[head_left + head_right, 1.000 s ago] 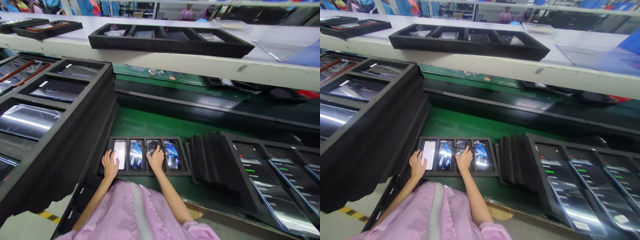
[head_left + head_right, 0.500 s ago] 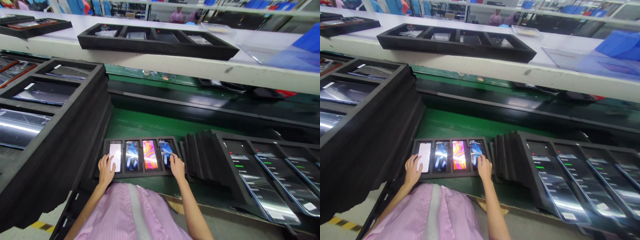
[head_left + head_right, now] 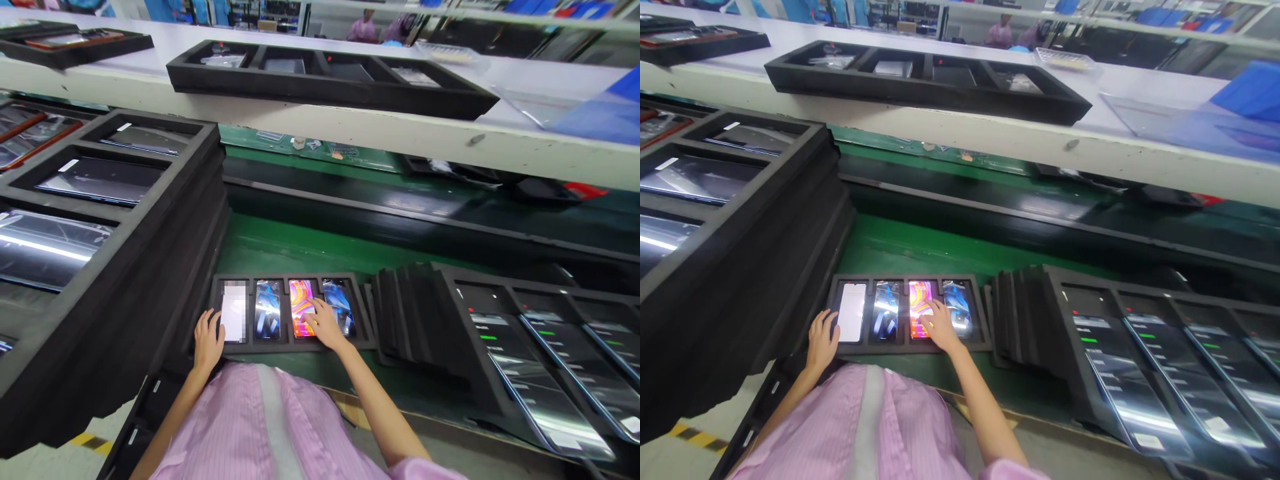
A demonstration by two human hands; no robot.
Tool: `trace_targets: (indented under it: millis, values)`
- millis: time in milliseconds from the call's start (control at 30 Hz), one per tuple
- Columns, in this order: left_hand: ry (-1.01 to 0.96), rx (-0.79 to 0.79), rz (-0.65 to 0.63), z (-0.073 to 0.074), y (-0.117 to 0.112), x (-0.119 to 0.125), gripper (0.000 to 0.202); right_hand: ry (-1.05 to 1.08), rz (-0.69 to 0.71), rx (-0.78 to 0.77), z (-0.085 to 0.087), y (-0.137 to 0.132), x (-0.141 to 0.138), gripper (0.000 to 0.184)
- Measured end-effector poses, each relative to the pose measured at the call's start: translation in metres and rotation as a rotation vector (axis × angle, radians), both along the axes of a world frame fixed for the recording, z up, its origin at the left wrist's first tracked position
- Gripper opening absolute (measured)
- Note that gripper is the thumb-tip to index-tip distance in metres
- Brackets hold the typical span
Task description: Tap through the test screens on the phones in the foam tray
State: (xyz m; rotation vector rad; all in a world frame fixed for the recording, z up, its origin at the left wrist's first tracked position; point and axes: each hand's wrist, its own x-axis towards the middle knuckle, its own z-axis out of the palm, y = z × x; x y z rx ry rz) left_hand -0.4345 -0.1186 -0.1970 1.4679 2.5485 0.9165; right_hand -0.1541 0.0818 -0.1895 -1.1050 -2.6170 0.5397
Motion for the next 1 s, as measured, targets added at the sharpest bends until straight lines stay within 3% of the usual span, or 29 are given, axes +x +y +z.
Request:
trace_targets:
  millis: [200, 500, 633, 800, 1000]
  values:
    - [-0.335, 0.030, 0.107, -0.003, 0.009, -0.006, 0.042, 0.057, -0.258, 0.135, -0.015, -0.001, -0.033, 0.042]
    - [-0.482, -0.026, 0.132, -0.003, 0.014, -0.013, 0.073, 0.236, 0.066, 0.114, -0.002, -0.067, -0.079, 0.032]
    - [-0.583, -0.020, 0.144, -0.001, 0.019, -0.014, 0.080, 0.275, 0.087, 0.120, -0.001, -0.070, -0.081, 0.032]
    - [-0.728, 0.049, 0.148, -0.013, 0.017, -0.022, 0.069, 0.286, 0.082, 0.100, -0.008, -0.074, -0.077, 0.031]
    - [-0.875, 0.073, -0.014, -0.018, -0.006, -0.030, 0.088, 0.310, 0.072, 0.100, -0.013, -0.077, -0.075, 0.030]
